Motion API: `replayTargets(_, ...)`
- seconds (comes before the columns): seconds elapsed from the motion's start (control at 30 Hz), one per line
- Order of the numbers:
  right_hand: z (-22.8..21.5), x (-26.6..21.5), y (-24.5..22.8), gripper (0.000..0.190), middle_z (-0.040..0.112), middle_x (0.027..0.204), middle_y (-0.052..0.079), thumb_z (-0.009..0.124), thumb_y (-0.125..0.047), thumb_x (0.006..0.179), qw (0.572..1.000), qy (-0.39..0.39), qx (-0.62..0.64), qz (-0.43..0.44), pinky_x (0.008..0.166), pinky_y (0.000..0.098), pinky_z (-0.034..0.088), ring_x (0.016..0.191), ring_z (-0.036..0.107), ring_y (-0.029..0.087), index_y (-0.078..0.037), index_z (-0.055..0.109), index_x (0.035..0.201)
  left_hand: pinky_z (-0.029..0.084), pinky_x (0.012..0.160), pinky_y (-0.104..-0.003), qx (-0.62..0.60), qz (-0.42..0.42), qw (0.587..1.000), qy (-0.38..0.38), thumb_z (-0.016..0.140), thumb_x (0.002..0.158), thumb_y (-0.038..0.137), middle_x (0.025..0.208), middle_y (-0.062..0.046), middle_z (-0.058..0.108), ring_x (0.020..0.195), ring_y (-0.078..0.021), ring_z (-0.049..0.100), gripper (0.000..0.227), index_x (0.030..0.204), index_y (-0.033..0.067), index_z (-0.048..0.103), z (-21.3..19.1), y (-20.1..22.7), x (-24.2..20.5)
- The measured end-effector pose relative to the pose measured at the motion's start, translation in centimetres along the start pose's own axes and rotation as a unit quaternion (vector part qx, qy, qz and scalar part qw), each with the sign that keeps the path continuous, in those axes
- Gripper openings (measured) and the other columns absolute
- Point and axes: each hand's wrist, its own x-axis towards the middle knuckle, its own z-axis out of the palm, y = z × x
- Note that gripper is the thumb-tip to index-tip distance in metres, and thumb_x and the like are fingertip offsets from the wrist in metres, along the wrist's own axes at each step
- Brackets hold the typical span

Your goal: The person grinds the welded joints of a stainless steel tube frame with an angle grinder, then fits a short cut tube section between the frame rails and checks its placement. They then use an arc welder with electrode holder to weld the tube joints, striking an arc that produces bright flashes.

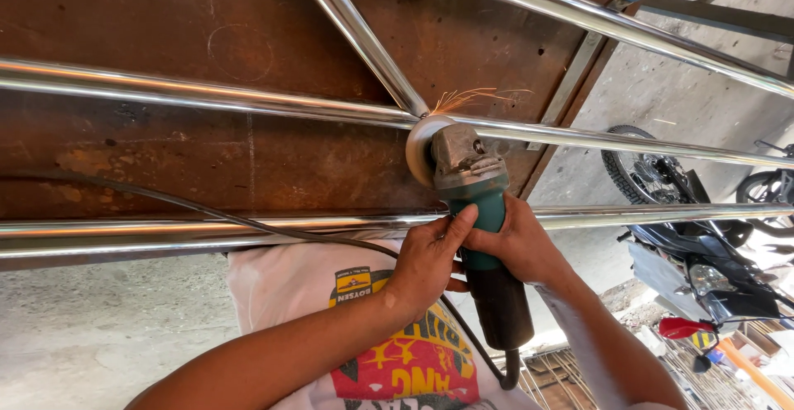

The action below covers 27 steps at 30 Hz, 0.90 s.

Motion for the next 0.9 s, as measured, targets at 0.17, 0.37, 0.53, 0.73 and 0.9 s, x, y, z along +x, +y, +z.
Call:
replayTargets(0.17,-0.1,0.0,-0.1,0.037,0.069,0.066,0.01,0.095,-0.02,0.069,1.0,-0.004,0.003,0.004,0.057,0.0357,0.058,0.062,0.068,0.021,-0.001,0.069,0.086,0.063,0.067,-0.051,-0.007,0.0,1.0,-0.003,0.064,0.097,0.058,0.097,-0.018,0.076,0.081,-0.0364,0.076,0.06,0.106,-0.0012,0.074,0.0,-0.1,0.0)
replayTargets(0.37,0.0,0.0,-0.8,0.035,0.068,0.065,0.01,0.094,-0.017,0.069,1.0,-0.011,0.006,0.004,0.056,0.0348,0.058,0.06,0.068,0.021,-0.001,0.069,0.086,0.063,0.067,-0.052,-0.012,0.001,1.0,0.003,0.066,0.097,0.056,0.097,-0.018,0.076,0.08,-0.0372,0.076,0.059,0.105,-0.0016,0.073,-0.1,-0.3,0.1)
replayTargets(0.53,-0.1,0.0,-0.9,0.033,0.068,0.065,0.009,0.095,-0.014,0.068,1.0,-0.01,0.012,0.003,0.055,0.0338,0.058,0.059,0.068,0.02,0.0,0.07,0.084,0.062,0.068,-0.054,-0.007,0.003,1.0,0.002,0.065,0.098,0.056,0.097,-0.019,0.076,0.082,-0.0391,0.076,0.059,0.105,-0.0012,0.074,0.1,-0.1,-0.1)
replayTargets(0.73,-0.5,0.3,-1.1,0.033,0.067,0.063,0.01,0.094,-0.014,0.067,1.0,-0.018,0.0,0.001,0.054,0.0342,0.057,0.058,0.067,0.021,-0.001,0.069,0.083,0.062,0.068,-0.054,-0.01,0.008,1.0,0.001,0.064,0.099,0.057,0.096,-0.018,0.076,0.081,-0.0384,0.076,0.058,0.103,-0.0003,0.074,0.2,0.0,0.0)
replayTargets(0.9,-0.4,0.1,-1.3,0.035,0.066,0.063,0.011,0.095,-0.014,0.067,1.0,-0.018,0.001,0.007,0.054,0.0344,0.056,0.058,0.067,0.022,0.0,0.068,0.083,0.063,0.067,-0.053,-0.008,0.007,1.0,-0.006,0.063,0.099,0.058,0.096,-0.018,0.076,0.081,-0.0375,0.076,0.059,0.104,0.0007,0.075,0.6,0.9,-0.8)
